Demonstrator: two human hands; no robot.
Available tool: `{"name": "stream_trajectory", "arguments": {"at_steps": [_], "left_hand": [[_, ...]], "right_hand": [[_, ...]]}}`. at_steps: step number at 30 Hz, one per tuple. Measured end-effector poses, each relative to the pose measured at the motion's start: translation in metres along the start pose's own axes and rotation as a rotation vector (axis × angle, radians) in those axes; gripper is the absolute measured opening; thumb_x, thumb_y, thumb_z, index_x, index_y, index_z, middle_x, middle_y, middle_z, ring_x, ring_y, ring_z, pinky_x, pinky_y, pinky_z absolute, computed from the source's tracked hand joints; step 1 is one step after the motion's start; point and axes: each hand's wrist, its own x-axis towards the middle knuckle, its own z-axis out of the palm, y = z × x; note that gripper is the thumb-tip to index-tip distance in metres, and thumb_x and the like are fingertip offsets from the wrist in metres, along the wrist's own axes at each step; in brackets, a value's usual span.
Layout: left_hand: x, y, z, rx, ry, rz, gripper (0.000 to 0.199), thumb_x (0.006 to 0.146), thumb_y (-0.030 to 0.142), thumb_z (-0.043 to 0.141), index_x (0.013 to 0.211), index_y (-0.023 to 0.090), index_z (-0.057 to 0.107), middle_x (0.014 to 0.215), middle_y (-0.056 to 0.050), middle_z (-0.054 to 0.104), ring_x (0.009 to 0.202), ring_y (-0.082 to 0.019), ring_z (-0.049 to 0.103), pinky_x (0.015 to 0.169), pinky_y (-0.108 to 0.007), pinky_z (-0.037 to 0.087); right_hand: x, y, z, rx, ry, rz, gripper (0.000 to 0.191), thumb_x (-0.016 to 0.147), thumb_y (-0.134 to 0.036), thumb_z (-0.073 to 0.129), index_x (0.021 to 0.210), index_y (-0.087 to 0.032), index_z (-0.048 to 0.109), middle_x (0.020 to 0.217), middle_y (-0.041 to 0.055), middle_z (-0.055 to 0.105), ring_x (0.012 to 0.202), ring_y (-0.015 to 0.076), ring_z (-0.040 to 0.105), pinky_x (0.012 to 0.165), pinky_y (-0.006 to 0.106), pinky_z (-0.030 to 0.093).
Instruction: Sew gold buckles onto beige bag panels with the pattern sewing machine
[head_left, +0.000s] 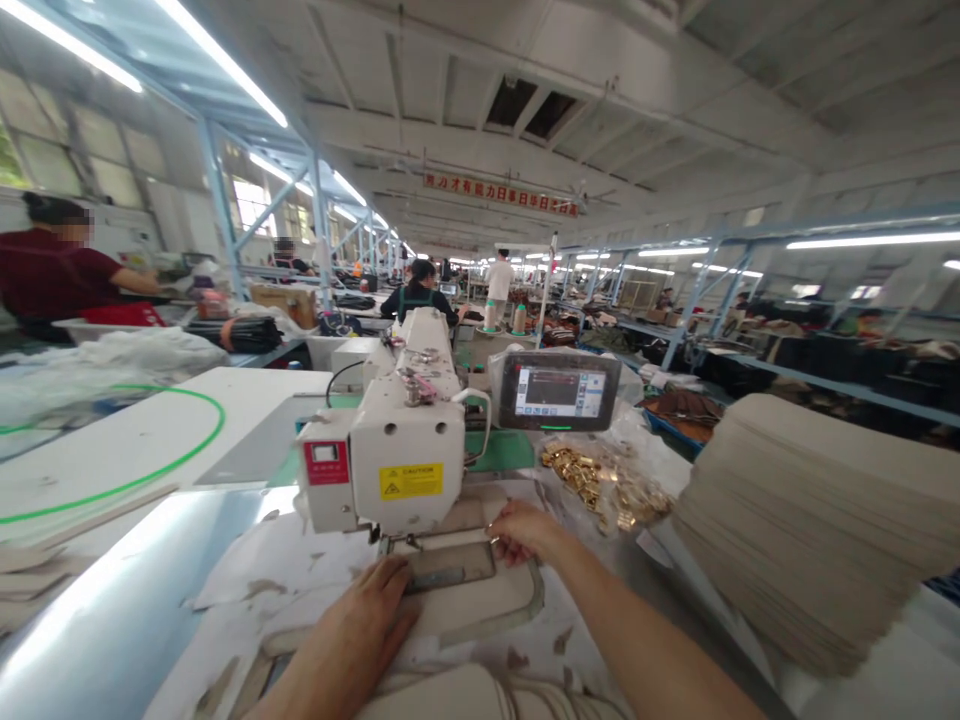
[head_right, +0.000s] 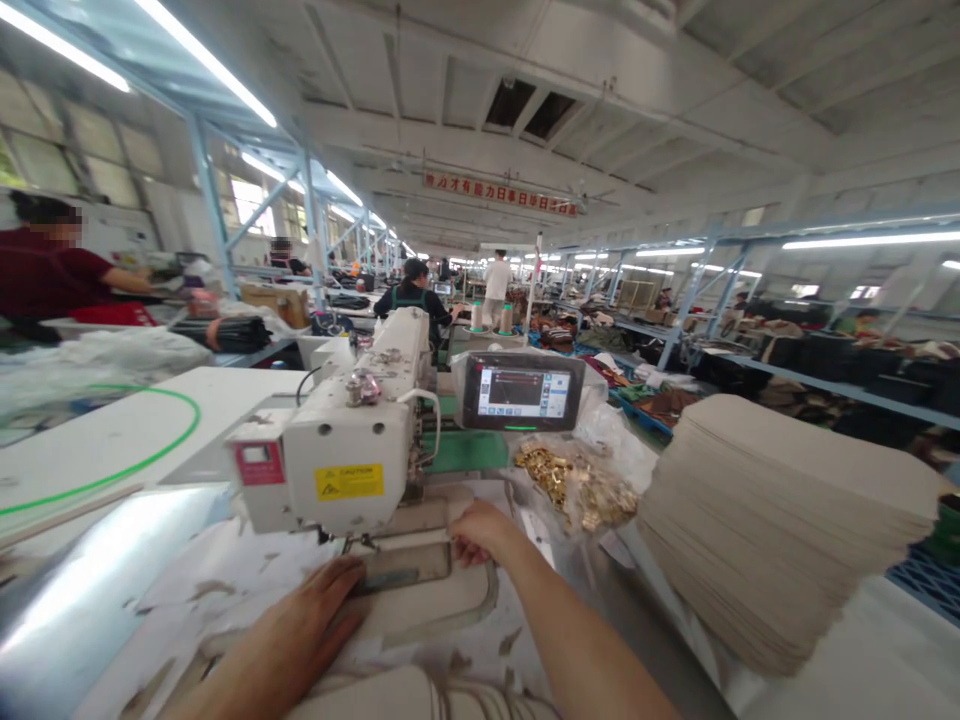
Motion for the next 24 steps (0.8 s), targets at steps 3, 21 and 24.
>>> {"name": "stream_trajectory", "arguments": {"at_steps": [3,21,24], "left_hand": [[0.001,0.010,-0.001,-0.004,-0.019,0.039,0.048,0.089,0.026,0.045,0.134,0.012,0.054,0.144,-0.016,0.053,0.134,-0.028,0.049,0.115,-0.045,0.038],[-0.020,0.060,-0.014,-0.218,-0.187,0.170,0.027,0.093,0.033,0.044,0.104,0.018,0.064,0.111,-0.011,0.063,0.107,-0.025,0.060,0.097,-0.043,0.048],[-0.026,0.065,-0.018,-0.240,-0.240,0.175,0.027,0.088,0.034,0.051,0.106,0.019,0.064,0.117,-0.011,0.062,0.111,-0.026,0.058,0.099,-0.043,0.046]], "right_hand": [[0.001,0.011,-0.014,0.013,-0.002,0.009,0.019,0.082,-0.011,0.054,0.065,-0.017,0.051,0.045,-0.0021,0.059,0.032,0.0093,0.051,0.034,0.016,0.039],[-0.003,0.030,-0.031,0.036,0.049,-0.040,0.020,0.087,-0.013,0.055,0.067,-0.016,0.054,0.049,-0.0029,0.061,0.038,0.0087,0.056,0.038,0.016,0.040],[-0.012,0.031,-0.029,0.036,0.029,-0.034,0.014,0.085,-0.014,0.057,0.071,-0.016,0.054,0.051,-0.0026,0.062,0.039,0.0094,0.057,0.038,0.016,0.040]]}}
